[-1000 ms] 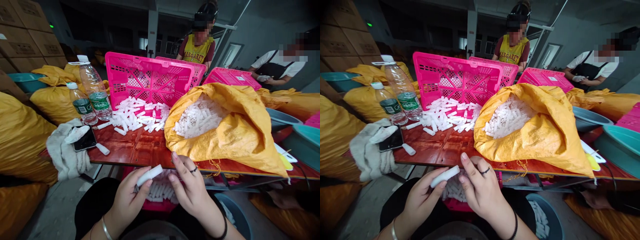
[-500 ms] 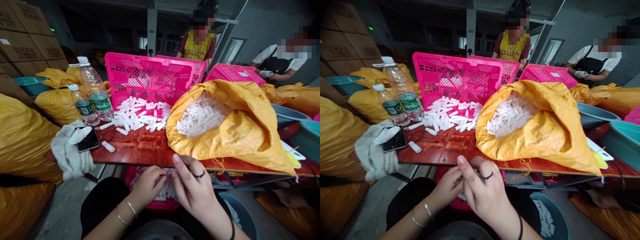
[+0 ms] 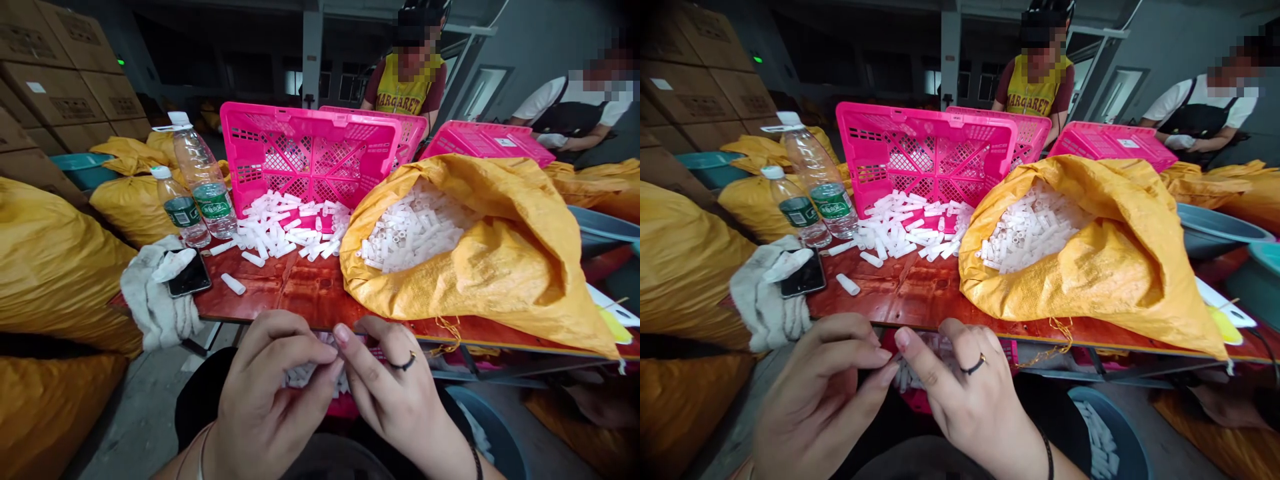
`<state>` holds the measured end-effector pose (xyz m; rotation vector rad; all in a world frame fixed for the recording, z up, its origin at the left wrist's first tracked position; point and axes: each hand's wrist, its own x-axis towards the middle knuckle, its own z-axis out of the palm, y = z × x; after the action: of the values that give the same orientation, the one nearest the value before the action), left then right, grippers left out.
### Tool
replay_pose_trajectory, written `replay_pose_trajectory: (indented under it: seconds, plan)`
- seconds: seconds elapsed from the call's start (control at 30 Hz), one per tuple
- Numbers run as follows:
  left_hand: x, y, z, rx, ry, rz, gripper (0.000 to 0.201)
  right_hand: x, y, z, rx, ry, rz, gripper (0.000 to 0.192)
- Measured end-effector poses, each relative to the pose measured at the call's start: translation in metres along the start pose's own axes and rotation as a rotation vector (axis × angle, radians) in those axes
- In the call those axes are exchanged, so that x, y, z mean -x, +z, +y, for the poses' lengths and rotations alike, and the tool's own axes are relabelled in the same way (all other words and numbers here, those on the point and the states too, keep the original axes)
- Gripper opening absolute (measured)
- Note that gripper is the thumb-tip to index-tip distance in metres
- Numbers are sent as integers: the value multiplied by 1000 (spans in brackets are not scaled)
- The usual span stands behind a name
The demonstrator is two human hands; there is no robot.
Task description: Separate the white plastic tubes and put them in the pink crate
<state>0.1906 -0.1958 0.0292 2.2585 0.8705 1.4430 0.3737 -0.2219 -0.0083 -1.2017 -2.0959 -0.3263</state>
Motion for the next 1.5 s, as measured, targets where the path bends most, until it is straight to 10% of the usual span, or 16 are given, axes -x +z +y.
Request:
replay_pose_trajectory:
  seconds: [1.5]
  plan:
    - [-11,-14,4,-128,-85,-217,18,-1,-11,2,126,-138,-67,62]
